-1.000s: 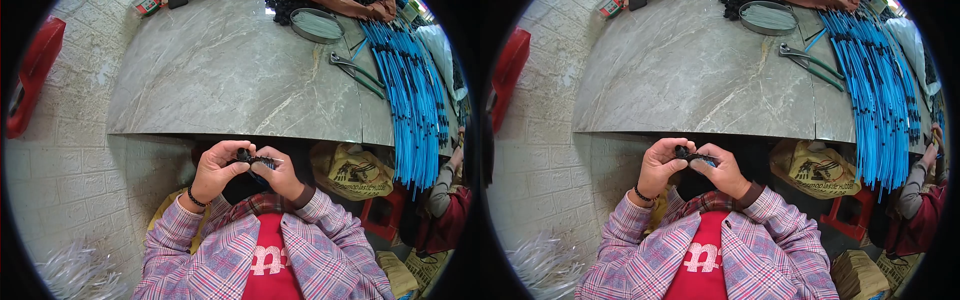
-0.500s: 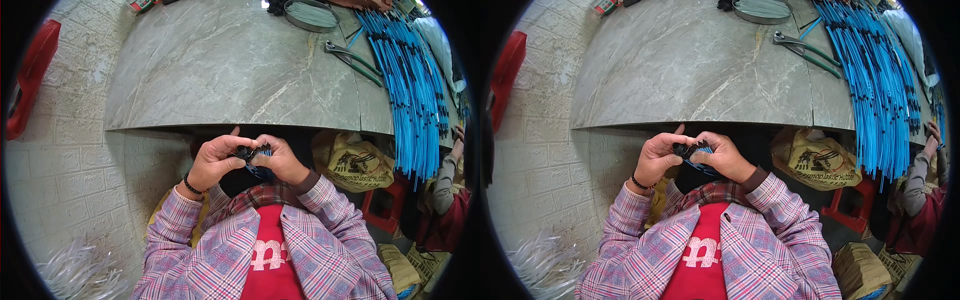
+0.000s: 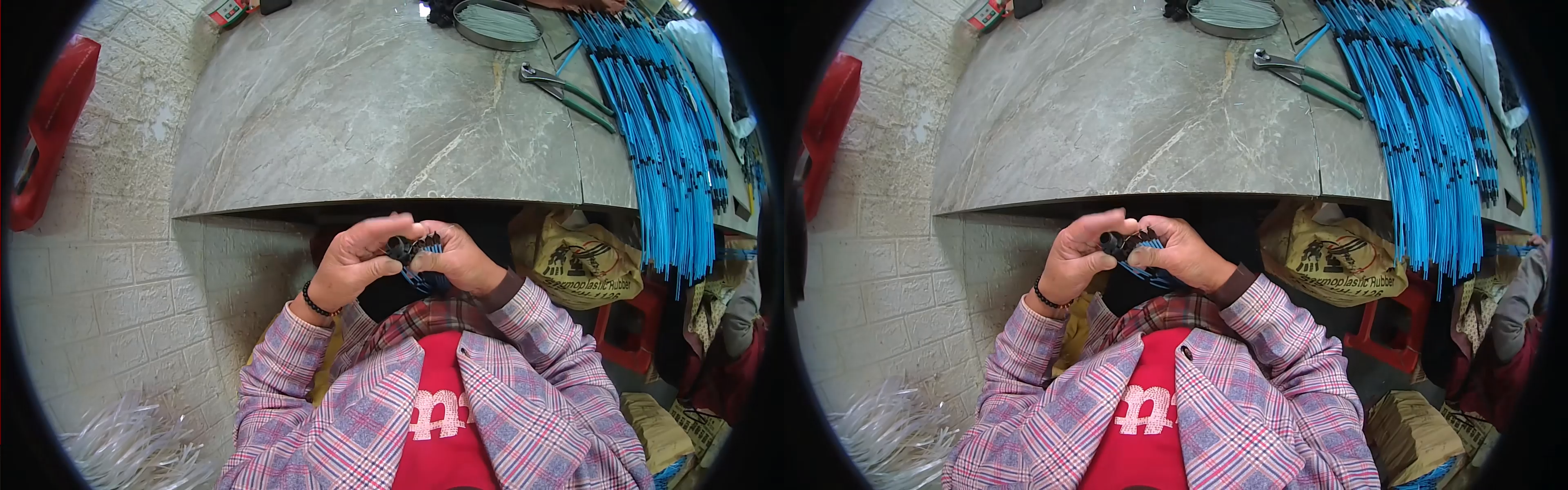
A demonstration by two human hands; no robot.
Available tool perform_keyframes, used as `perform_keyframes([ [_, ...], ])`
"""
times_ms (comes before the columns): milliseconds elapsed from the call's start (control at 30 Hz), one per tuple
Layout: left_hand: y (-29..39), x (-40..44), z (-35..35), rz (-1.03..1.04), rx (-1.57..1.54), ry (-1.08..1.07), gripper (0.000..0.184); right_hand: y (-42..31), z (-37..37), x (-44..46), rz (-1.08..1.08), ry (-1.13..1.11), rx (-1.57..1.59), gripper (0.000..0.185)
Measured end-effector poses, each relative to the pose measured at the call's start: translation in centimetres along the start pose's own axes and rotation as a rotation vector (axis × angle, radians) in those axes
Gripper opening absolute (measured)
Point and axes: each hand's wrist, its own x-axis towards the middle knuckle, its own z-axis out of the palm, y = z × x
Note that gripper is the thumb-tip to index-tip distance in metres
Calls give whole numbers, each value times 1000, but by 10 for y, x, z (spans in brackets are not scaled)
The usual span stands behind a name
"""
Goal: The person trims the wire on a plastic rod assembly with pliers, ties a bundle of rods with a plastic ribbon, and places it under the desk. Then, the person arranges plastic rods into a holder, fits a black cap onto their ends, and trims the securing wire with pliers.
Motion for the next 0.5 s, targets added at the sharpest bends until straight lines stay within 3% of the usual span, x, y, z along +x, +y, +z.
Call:
perform_keyframes([
  [200,-15,1,-13,0,-25,7,45,5,-6,-4,-4,-45,44,22],
  [367,-13,9,-13,126,52,-164,35,-4,-8,-6,52,-93,41,20],
  [500,-5,14,-3,127,154,-341,28,-5,-10,-10,65,-327,-12,16],
])
